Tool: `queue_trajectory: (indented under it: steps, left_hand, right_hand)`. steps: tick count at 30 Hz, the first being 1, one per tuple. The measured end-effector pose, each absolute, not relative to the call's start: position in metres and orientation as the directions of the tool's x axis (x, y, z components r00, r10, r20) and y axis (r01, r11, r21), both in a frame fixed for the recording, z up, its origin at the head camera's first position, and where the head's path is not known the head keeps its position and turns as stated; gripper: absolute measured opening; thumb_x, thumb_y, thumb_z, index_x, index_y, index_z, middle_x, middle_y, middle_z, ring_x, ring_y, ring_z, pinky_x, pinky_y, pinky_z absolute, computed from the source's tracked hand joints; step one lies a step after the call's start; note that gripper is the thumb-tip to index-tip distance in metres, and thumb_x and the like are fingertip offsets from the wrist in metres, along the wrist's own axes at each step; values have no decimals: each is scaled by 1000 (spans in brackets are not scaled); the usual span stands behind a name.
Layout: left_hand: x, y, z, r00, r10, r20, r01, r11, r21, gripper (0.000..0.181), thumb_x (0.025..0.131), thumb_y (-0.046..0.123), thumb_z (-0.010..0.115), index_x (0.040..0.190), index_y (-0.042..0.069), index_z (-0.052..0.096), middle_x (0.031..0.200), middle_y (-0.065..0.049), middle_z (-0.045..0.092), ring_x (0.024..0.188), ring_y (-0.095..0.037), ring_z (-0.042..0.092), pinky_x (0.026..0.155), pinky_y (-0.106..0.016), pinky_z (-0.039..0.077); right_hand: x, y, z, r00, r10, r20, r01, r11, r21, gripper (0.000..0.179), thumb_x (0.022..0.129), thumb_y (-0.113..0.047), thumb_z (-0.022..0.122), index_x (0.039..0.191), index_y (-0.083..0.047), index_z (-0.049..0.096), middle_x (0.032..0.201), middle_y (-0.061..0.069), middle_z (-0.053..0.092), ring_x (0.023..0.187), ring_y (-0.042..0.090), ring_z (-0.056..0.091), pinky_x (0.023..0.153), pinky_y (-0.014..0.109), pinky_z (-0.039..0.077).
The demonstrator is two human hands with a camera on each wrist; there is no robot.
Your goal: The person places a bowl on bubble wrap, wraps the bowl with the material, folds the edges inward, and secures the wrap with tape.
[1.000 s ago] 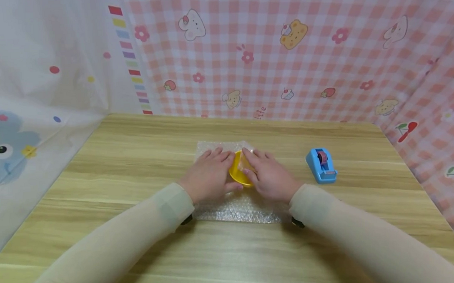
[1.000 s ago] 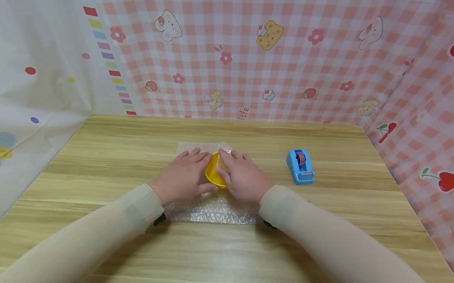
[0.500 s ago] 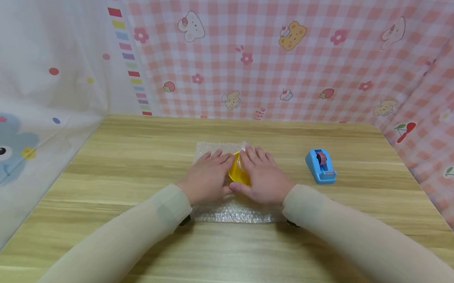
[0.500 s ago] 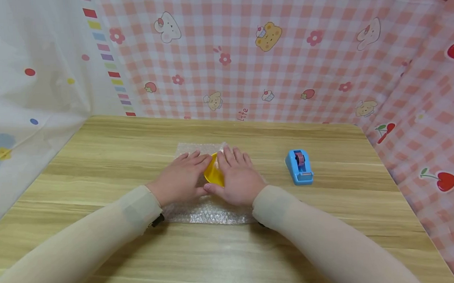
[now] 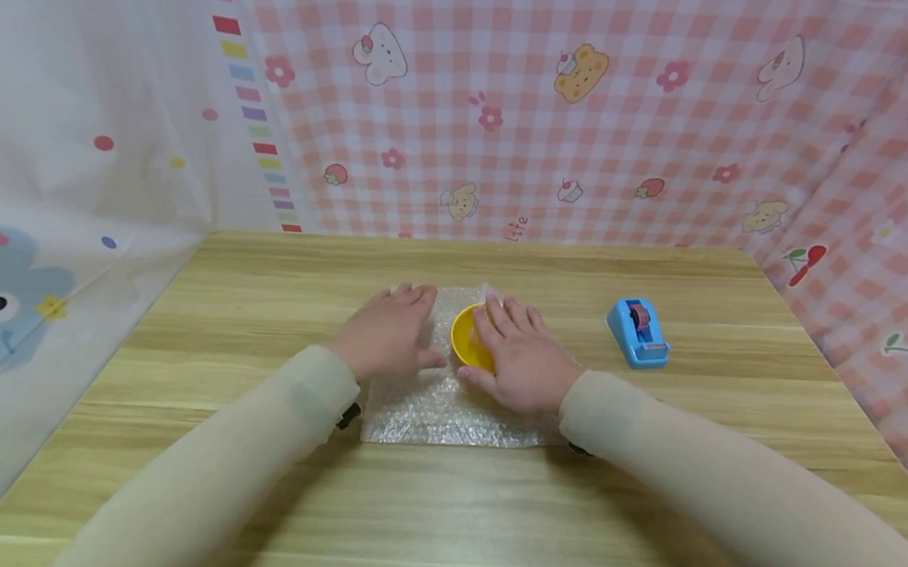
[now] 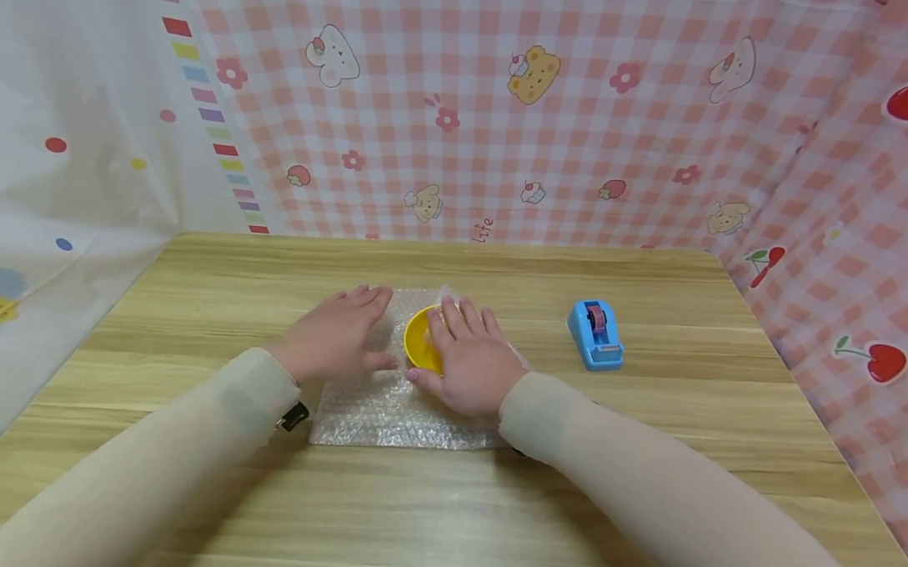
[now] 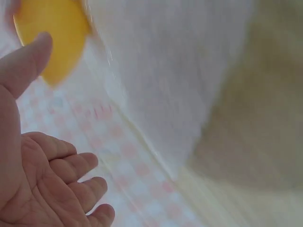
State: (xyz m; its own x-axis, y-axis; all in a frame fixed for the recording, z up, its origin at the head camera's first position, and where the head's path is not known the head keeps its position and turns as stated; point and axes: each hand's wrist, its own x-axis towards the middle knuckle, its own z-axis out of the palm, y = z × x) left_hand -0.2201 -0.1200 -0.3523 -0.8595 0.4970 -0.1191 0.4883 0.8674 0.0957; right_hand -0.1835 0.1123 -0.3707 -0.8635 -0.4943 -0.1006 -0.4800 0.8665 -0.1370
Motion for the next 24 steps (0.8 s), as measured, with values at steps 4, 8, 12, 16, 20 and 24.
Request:
queue_trajectory:
  steps: [4, 8, 12, 16, 20, 24]
  left_hand:
    - [-238, -135, -347, -897, 408, -170, 396, 913, 100, 104, 97, 63, 65, 166, -1, 21, 174, -19, 23, 162, -40, 22, 131, -57, 19]
    - [-256, -149, -347, -916, 338, -215, 324, 941, 100, 102, 100, 61, 62, 165, -4, 21, 173, -23, 24, 161, -42, 22, 132, -55, 18]
    - [-267, -160, -352, -920, 304, -247, 287, 952, 105, 99, 101, 58, 61, 164, -6, 21, 172, -25, 25, 160, -42, 23, 132, -53, 19]
    - [-272, -164, -356, -922, 274, -275, 252, 961, 110, 95, 102, 57, 61, 163, -6, 25, 170, -26, 30, 158, -44, 28, 131, -57, 21]
    - [-272, -164, -356, -917, 264, -300, 237, 964, 124, 90, 102, 58, 60, 160, -5, 32, 165, -26, 39, 153, -46, 38, 128, -60, 27]
    - [-273, -162, -356, -904, 282, -322, 250, 958, 139, 88, 103, 56, 59, 162, -3, 30, 163, -25, 43, 150, -45, 43, 126, -58, 33]
  right_hand:
    - [-183, 112, -370, -865, -488, -113, -474, 870, -133, 92, 105, -70, 37, 170, -11, 10, 178, 15, -1, 165, 39, 1, 132, 61, 7]
    - [-183, 111, -370, -866, -487, -116, -473, 872, -129, 91, 105, -70, 36, 170, -11, 10, 178, 15, 0, 165, 39, 2, 132, 60, 7]
    - [-182, 111, -370, -864, -492, -111, -478, 869, -127, 91, 106, -69, 36, 170, -10, 11, 178, 16, 0, 165, 39, 3, 132, 60, 8]
    - [-182, 111, -370, -862, -494, -116, -481, 868, -124, 91, 106, -69, 35, 170, -10, 10, 178, 16, -1, 165, 38, 1, 132, 60, 8]
    - [-183, 111, -371, -863, -490, -124, -477, 870, -121, 91, 106, -70, 34, 170, -11, 10, 178, 15, -1, 165, 38, 1, 132, 60, 7]
    - [-183, 111, -371, -863, -490, -119, -478, 870, -120, 91, 106, -70, 34, 170, -11, 10, 178, 15, 0, 165, 37, 1, 133, 59, 7]
